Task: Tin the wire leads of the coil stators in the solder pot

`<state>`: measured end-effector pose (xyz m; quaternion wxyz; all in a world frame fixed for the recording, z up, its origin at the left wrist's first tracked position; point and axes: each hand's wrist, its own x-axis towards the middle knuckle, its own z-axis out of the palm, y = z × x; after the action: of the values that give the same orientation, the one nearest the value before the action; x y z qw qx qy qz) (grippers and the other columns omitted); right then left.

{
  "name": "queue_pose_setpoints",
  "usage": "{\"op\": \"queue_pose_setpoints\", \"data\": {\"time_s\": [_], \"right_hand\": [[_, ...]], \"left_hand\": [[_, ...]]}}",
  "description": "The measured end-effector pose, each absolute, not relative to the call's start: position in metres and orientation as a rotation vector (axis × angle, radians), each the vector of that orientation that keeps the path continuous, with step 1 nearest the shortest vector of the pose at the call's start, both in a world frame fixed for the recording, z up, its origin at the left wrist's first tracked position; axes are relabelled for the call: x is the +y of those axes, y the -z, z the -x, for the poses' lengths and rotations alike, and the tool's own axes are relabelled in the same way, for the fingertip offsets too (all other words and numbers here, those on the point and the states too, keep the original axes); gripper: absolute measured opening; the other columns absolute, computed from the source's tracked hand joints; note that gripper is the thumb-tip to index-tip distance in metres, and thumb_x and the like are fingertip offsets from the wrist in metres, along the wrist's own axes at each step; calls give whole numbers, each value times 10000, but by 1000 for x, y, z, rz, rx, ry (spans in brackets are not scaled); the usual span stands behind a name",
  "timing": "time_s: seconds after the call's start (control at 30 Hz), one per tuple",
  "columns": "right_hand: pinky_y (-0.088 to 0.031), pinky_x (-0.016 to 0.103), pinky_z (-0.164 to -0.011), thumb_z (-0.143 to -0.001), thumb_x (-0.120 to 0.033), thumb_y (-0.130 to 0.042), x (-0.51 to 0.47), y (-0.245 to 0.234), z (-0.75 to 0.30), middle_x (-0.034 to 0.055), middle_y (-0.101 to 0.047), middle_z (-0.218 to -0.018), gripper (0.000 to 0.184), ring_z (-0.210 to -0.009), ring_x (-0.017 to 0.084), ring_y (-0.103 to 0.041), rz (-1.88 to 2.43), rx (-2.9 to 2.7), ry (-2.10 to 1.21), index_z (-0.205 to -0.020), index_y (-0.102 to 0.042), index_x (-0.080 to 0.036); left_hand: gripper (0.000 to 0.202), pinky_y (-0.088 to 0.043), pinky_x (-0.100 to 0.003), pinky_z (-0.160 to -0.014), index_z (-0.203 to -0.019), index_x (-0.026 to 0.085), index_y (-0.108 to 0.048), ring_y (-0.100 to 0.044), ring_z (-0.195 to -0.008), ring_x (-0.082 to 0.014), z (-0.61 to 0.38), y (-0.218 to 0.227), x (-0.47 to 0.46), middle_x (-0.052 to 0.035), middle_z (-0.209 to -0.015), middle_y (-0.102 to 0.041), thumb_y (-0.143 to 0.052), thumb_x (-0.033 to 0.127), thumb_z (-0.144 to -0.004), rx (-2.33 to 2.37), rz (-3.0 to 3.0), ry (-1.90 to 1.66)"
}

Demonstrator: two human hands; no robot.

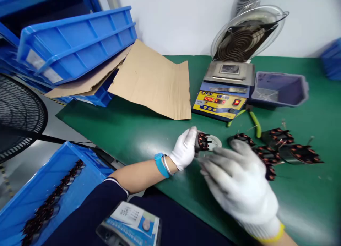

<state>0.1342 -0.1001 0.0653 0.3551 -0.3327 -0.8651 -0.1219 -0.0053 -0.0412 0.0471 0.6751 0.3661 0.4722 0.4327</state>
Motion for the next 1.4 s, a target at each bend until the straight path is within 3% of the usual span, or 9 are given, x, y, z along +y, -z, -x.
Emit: {"op": "queue_pose_setpoints", "data": {"time_s": [0.13, 0.3, 0.67, 0.77, 0.9, 1.1, 1.23, 1.3, 1.4], "right_hand": [[-460, 540, -1007, -814, -187, -649, -112, -58, -139, 16, -694, -871, 153, -902, 228, -656, 905, -2124, 121, -957, -633, -237], [-576, 418, -781, -828, -379, -673, -100, -38, -152, 86, -678, -1086, 281, -967, 270, -666, 1559, -1620, -59, -1062, -674, -225], [-505, 516, -971, -864, -188, -601, -91, -58, -157, 43, -663, -879, 28, -909, 222, -649, 1194, -1905, -22, -870, -602, -214], [-488, 556, -959, -855, -217, -596, -88, -84, -161, 69, -652, -865, 39, -843, 235, -643, 1095, -2082, 176, -875, -564, -208], [-431, 609, -1006, -825, -259, -623, -89, -113, -159, 95, -656, -876, 139, -869, 263, -637, 982, -2198, 291, -934, -557, -204], [-456, 604, -928, -834, -257, -582, -78, -118, -154, 79, -645, -784, 99, -796, 274, -644, 892, -2298, 341, -905, -525, -218], [-459, 571, -969, -841, -275, -610, -78, -117, -157, 64, -645, -792, 111, -826, 256, -641, 923, -2263, 376, -907, -536, -226], [-444, 562, -1020, -832, -275, -643, -81, -121, -158, 59, -650, -812, 138, -863, 243, -640, 917, -2265, 360, -916, -552, -215], [-421, 574, -1059, -839, -283, -651, -83, -125, -158, 70, -655, -858, 157, -914, 242, -638, 902, -2303, 279, -937, -569, -192]], "left_hand": [[504, -276, -198, -374, -851, 170, -551, -396, -362, -74, 5, -42, -39, 32, -532, -520, -377, 638, -921, 988, -635, -975], [553, -224, -196, -352, -816, 153, -565, -372, -327, -65, 6, -48, -39, 10, -537, -547, -385, 670, -889, 827, -475, -855], [199, -232, -222, -336, -695, 140, -582, -363, -349, -87, 21, -39, -29, -23, -570, -582, -624, 332, -662, 442, -538, -103], [193, -366, -217, -440, -737, 158, -591, -496, -481, -98, 24, -46, -30, -17, -666, -617, -699, 242, -601, 477, -595, -459], [382, -229, -190, -392, -572, 183, -392, -338, -407, -55, 23, -45, -26, 19, -527, -457, -601, 422, -784, 638, -482, -870], [503, -198, -226, -333, -820, 172, -589, -394, -343, -110, 22, -47, -26, -14, -578, -564, -323, 582, -943, 454, -525, -223], [189, -525, -316, -667, -807, 153, -623, -653, -711, -176, 21, -57, -28, -53, -786, -663, -516, 291, -878, 408, -344, -523], [293, -513, -357, -866, -587, 162, -525, -659, -836, -188, 20, -57, -25, -46, -714, -620, -540, 268, -859, 449, -199, -838], [427, -500, -386, -881, -557, 159, -516, -649, -782, -186, 22, -51, -22, -47, -702, -604, -490, 388, -917, 543, -218, -756]]}}
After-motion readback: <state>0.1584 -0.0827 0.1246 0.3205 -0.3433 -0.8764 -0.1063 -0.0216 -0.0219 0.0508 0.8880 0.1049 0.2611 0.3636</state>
